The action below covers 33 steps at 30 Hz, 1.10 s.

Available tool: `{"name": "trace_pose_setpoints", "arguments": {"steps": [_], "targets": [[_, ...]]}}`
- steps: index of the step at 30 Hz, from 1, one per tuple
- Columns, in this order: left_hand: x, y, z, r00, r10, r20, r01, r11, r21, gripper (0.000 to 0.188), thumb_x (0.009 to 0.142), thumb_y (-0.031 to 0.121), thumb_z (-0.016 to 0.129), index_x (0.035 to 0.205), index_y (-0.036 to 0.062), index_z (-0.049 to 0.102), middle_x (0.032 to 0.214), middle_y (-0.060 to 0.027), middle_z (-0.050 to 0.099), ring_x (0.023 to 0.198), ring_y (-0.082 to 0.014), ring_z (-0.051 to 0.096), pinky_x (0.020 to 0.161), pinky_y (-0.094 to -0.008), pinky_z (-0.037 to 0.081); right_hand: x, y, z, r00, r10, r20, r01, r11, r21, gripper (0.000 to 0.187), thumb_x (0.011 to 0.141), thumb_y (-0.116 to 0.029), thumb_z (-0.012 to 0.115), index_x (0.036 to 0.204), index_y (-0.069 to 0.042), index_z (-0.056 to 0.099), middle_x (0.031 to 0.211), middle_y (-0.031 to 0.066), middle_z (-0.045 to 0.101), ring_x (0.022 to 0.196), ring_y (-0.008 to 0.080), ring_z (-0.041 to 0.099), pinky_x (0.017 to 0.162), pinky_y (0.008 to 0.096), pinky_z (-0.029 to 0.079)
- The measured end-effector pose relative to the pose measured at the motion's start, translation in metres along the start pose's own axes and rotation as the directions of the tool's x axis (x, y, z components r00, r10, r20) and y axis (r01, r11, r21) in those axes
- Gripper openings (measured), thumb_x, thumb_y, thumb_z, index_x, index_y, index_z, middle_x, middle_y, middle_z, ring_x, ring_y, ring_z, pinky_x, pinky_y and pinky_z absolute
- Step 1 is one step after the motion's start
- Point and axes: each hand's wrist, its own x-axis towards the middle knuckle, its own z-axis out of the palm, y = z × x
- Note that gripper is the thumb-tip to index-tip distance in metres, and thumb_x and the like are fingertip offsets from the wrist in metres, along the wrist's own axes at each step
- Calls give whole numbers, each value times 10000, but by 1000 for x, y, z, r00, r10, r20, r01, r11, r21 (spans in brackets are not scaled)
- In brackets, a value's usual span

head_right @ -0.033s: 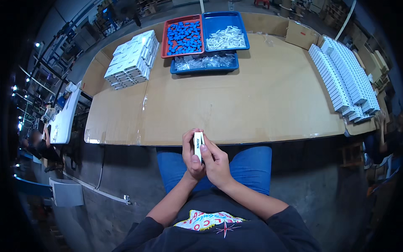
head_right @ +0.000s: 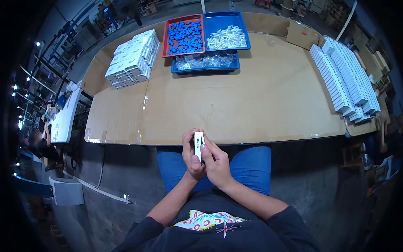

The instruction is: Assembling electronic device components into boxes and sorting small parts into plastic bags.

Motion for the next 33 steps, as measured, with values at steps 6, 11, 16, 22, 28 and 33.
{"name": "trace_pose_setpoints", "arguments": {"steps": [6,11,16,22,28,33], "targets": [[-5,0,-7,991,-134,20,135,989,-65,904,943,659,472,1470,-74,421,1400,-220,472,1266,-307,531,1109,-440,426,6,-1,-4,997,-24,80,27,999,-39,518,1136,-274,527,1554,30,484,1488,176,599,1328,187,565,1107,329,460],[-3,-6,-7,990,-78,116,61,987,147,1124,956,788,488,1603,-90,216,1507,-257,378,1354,-359,469,1124,-466,416,24,-16,-35,954,206,218,-229,970,85,572,1150,-356,485,1587,9,441,1511,156,555,1368,208,534,1107,339,465],[-7,7,-5,832,-522,188,554,761,-337,1175,929,867,407,1694,36,83,1616,-216,340,1441,-340,447,1174,-444,401,19,-46,-51,936,-115,334,295,774,-561,876,944,-500,768,1613,-55,418,1624,231,385,1503,392,425,1198,477,402],[-7,34,0,387,-829,404,884,209,-417,819,1053,748,216,1559,137,418,1432,-125,602,1308,-262,622,1067,-411,530,35,-35,-64,725,-287,626,683,415,-601,905,765,-445,881,1512,-59,549,1575,243,464,1458,446,469,1195,617,371],[-14,38,-6,327,-877,353,860,122,-496,795,1051,756,209,1499,156,473,1334,-101,650,1233,-254,661,1008,-412,555,41,-17,-53,698,-360,619,674,624,-396,835,755,-428,903,1426,-30,605,1457,226,598,1266,423,631,1063,528,500],[-14,10,-14,355,-865,354,849,141,-509,762,1072,727,239,1482,136,488,1306,-106,662,1203,-256,676,998,-428,564,57,-3,-51,730,-327,600,613,701,-363,811,727,-301,941,1415,-6,628,1420,232,615,1256,416,633,1041,469,509]]}}
